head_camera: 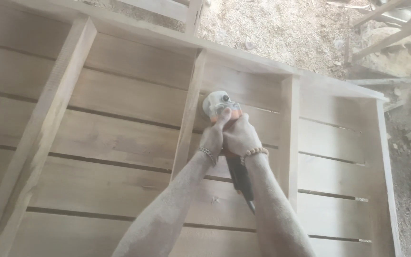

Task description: Using a power sander to smooth the surface of a wooden furniture frame.

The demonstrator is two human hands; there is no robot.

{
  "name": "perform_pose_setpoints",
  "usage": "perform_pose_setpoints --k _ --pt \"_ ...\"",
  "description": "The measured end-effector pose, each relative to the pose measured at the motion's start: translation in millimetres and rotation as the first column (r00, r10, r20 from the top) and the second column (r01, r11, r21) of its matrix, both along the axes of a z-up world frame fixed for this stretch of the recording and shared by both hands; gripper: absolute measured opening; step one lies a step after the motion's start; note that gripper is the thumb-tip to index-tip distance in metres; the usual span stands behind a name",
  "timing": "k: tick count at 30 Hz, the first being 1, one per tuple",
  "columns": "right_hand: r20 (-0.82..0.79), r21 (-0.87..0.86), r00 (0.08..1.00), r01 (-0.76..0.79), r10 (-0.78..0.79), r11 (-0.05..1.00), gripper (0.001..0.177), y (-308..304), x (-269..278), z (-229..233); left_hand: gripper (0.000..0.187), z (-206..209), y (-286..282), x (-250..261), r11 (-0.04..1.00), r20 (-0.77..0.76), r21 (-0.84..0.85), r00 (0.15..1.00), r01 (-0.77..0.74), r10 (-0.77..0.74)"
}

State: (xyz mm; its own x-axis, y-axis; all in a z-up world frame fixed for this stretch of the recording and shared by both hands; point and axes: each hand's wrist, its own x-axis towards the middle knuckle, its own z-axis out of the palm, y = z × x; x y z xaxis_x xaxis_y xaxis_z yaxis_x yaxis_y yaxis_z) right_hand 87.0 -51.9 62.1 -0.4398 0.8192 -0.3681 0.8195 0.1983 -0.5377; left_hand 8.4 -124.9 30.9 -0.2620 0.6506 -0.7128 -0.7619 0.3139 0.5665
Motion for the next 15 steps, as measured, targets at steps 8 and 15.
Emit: perform_pose_setpoints --k 8,15 --pt "-0.244 0.031 0.968 -0.055 0.061 0.998 0.034 17 29 -5 0.106 -19 29 31 0.983 -0.215 -0.046 0.959 0.178 -0.184" --pt "-0.064 -0.082 0.996 0.057 -0.063 0.995 0.057 -18 -29 30 0.109 7 -5 -26 0.991 -0.085 0.08 0.991 0.11 -0.103"
